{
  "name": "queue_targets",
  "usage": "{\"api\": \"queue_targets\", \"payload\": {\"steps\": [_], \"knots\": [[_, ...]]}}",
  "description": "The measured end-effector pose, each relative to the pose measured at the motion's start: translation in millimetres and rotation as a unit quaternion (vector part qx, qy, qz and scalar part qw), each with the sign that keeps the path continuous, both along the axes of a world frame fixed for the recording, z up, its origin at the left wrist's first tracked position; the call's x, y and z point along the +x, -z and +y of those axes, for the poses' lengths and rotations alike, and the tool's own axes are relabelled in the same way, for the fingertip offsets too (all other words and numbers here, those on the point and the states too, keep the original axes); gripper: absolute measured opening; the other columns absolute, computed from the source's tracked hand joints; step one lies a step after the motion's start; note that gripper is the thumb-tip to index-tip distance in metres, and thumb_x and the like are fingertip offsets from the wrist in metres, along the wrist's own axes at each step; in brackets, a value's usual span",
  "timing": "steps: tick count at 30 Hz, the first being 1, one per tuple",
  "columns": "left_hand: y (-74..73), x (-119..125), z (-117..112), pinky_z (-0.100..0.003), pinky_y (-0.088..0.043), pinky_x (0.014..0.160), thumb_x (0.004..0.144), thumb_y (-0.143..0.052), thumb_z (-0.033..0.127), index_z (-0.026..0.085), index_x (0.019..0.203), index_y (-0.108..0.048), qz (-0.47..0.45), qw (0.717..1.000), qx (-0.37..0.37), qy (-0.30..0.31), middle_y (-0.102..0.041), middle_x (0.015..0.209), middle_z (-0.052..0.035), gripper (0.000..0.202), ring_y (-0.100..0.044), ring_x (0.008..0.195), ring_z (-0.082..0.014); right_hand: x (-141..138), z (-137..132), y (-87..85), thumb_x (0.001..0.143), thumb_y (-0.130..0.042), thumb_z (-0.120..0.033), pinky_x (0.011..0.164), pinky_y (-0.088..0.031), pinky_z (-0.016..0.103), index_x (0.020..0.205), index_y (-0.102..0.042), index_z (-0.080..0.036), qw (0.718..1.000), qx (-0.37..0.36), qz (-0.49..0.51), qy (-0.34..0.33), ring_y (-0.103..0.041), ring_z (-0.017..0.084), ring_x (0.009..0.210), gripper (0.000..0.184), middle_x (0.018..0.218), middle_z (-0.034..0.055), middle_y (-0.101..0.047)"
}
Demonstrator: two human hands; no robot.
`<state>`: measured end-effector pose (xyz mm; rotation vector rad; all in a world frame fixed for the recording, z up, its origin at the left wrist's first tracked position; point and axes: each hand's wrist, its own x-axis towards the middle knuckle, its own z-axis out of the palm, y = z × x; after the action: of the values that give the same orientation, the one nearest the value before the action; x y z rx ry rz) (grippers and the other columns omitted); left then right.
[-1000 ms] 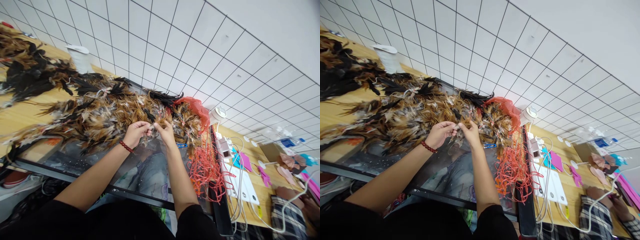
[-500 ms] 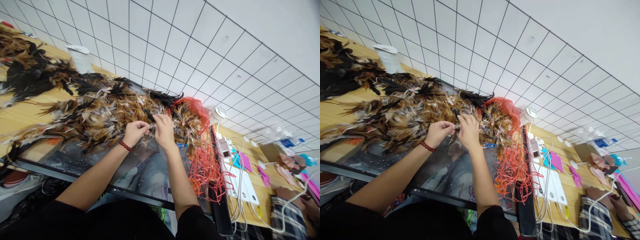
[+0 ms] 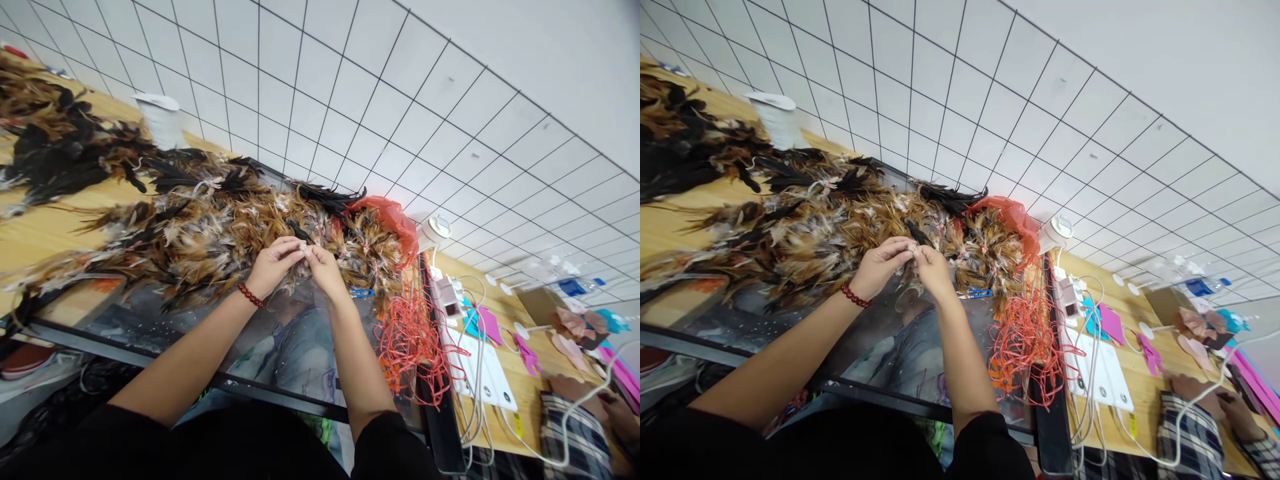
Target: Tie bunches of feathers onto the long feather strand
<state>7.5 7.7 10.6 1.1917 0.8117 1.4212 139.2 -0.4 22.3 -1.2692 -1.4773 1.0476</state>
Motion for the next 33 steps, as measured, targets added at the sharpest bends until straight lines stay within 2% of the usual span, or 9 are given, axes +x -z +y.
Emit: {"api": "queue_targets", "payload": {"steps": [2,5,9,12,18,25,29,31,33], "knots": [[-1.1,0,-1,-0.03,-0.047,0.09,0.068,-0.077,0.032,0.019,0.086,-0.078,-0.011,1.0,-0.013,0.026,-0.067,0.102,-0.0078,0.022,-0.061,0.098,-0.0189,-2,0,-1.0,0.08,-0.055,-0.051,0.056,-0.033,0.022,0.058,-0.047,-0.02,0.998,-0.017,0.065,-0.013,-0.039,0.01,0.053,0.038,0.055,-0.0051,-0.047],[-0.6,-1,-2,-0.031,-0.047,0.088,0.065,-0.079,0.033,0.018,0.081,-0.078,-0.045,0.998,-0.051,0.018,-0.07,0.095,-0.0074,0.022,-0.061,0.093,-0.0191,-6,-2,-2.1,0.077,-0.059,-0.052,0.059,-0.035,0.023,0.055,-0.049,-0.019,0.996,-0.019,0.089,-0.021,-0.042,0.01,0.055,0.041,0.055,-0.004,-0.051],[3.7,-2,2,-0.027,-0.048,0.074,0.056,-0.084,0.034,0.015,0.07,-0.076,-0.092,0.99,-0.103,-0.01,-0.069,0.081,-0.0053,0.025,-0.059,0.076,-0.0144,-13,-2,2.7,0.075,-0.061,-0.051,0.058,-0.033,0.022,0.056,-0.054,-0.018,0.997,-0.031,0.073,-0.009,-0.042,0.009,0.053,0.039,0.053,-0.0042,-0.051],[2.9,-2,2,-0.024,-0.047,0.065,0.053,-0.086,0.034,0.014,0.073,-0.076,-0.11,0.985,-0.13,-0.009,-0.068,0.077,-0.0042,0.03,-0.057,0.068,-0.0111,-16,-1,6.1,0.069,-0.066,-0.054,0.055,-0.032,0.022,0.06,-0.055,-0.018,0.988,-0.086,0.131,-0.003,-0.043,0.008,0.051,0.039,0.05,-0.0058,-0.048],[-6.8,-4,-4,-0.019,-0.042,0.046,0.063,-0.081,0.04,0.013,0.096,-0.075,-0.148,0.955,-0.202,0.161,-0.063,0.066,-0.0028,0.043,-0.056,0.054,-0.0096,-11,-4,1.2,0.06,-0.077,-0.047,0.052,-0.036,0.023,0.065,-0.056,-0.018,0.914,-0.219,0.325,-0.108,-0.046,0.01,0.05,0.036,0.047,-0.0073,-0.038],[-6.4,-10,-1,-0.019,-0.043,0.046,0.069,-0.077,0.034,0.013,0.092,-0.074,-0.163,0.937,-0.219,0.218,-0.067,0.076,-0.0084,0.032,-0.061,0.058,-0.0122,-14,-4,3.7,0.069,-0.075,-0.041,0.052,-0.036,0.024,0.068,-0.054,-0.019,0.881,-0.253,0.371,-0.148,-0.041,0.01,0.052,0.031,0.05,-0.0073,-0.032],[-5.9,-14,0,-0.018,-0.041,0.042,0.067,-0.079,0.033,0.014,0.088,-0.073,-0.174,0.932,-0.218,0.232,-0.061,0.063,-0.0036,0.03,-0.056,0.05,-0.0098,-18,-6,4.2,0.066,-0.076,-0.045,0.052,-0.033,0.022,0.069,-0.053,-0.018,0.887,-0.231,0.366,-0.158,-0.041,0.009,0.051,0.035,0.051,-0.008,-0.034],[-4.7,-13,0,-0.019,-0.042,0.042,0.064,-0.081,0.034,0.013,0.085,-0.072,-0.175,0.934,-0.211,0.228,-0.058,0.058,-0.0014,0.03,-0.054,0.047,-0.0097,-16,-6,4.1,0.064,-0.076,-0.05,0.053,-0.033,0.022,0.07,-0.055,-0.018,0.912,-0.208,0.32,-0.148,-0.045,0.01,0.053,0.039,0.051,-0.0074,-0.038],[-3.0,-10,-1,-0.023,-0.047,0.046,0.063,-0.082,0.034,0.013,0.077,-0.071,-0.179,0.941,-0.196,0.212,-0.062,0.064,-0.0034,0.028,-0.057,0.052,-0.0118,-11,-5,4.3,0.065,-0.073,-0.056,0.054,-0.034,0.022,0.071,-0.057,-0.017,0.945,-0.178,0.239,-0.136,-0.047,0.01,0.054,0.042,0.053,-0.0061,-0.045]]}}
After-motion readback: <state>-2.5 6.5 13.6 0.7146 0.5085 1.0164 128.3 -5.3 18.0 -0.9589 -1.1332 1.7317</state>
